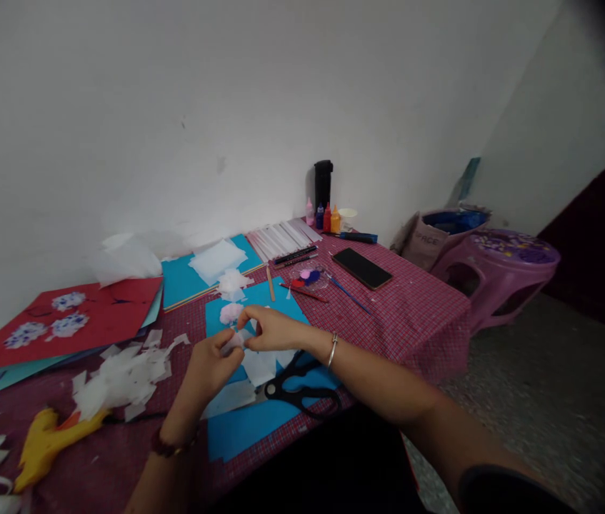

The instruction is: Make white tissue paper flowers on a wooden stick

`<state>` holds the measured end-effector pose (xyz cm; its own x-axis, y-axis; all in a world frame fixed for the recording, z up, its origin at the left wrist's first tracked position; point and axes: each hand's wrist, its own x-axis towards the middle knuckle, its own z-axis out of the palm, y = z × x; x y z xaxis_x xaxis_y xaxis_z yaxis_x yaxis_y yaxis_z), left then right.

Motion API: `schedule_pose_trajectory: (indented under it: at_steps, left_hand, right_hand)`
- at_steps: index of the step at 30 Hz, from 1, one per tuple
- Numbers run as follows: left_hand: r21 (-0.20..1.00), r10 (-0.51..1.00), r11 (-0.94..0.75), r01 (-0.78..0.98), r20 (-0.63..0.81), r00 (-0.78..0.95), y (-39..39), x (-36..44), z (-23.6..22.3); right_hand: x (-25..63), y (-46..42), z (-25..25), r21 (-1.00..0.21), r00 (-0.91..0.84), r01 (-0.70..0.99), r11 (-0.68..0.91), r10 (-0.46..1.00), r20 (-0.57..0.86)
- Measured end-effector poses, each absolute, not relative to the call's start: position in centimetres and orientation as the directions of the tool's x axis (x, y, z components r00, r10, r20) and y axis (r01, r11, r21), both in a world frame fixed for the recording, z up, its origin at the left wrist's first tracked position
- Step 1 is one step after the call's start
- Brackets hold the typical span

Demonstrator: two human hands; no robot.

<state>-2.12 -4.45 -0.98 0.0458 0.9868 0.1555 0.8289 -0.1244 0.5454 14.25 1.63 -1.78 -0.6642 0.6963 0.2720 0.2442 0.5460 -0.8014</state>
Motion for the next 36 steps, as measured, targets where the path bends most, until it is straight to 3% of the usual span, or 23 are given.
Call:
schedule_pose_trajectory:
  at_steps: [12,17,22,30,36]
  left_hand:
    - [0.568,0.986,-0.128,0.813,0.161,0.043,-4.7,-2.18,-0.67]
    - [0.708,0.994,-0.066,0.704,0.107,-0.014,-4.53,-2.34,-0.38]
    - [0.856,1.0,0.026,0.517,-0.022,-0.013,-4.42,-2.75,-0.81]
    - [0.889,0.998,0.066,0.453,-0.062,-0.025,-4.51,-2.68,-0.97]
    - [0.912,0.992,0.097,0.399,-0.122,0.038,-4.69,-2.5,-0.46]
  right_hand:
    - [14.45,1.44,-1.47,-0.767,-0.676,0.285,0.574,0.688,0.264]
    - [14.12,1.46,-1.92,-0.858,-0.705,0.245,0.453,0.69,0.163]
    - [14.39,1.52,-1.48,-0.774,-0.713,0.253,0.58,0.652,0.256]
    - [14.35,1.51,-1.23,-0.756,-0.61,0.282,0.59,0.719,0.333]
    - [14.31,1.41,-1.25,-0.93,-0.703,0.244,0.275,0.711,0.026]
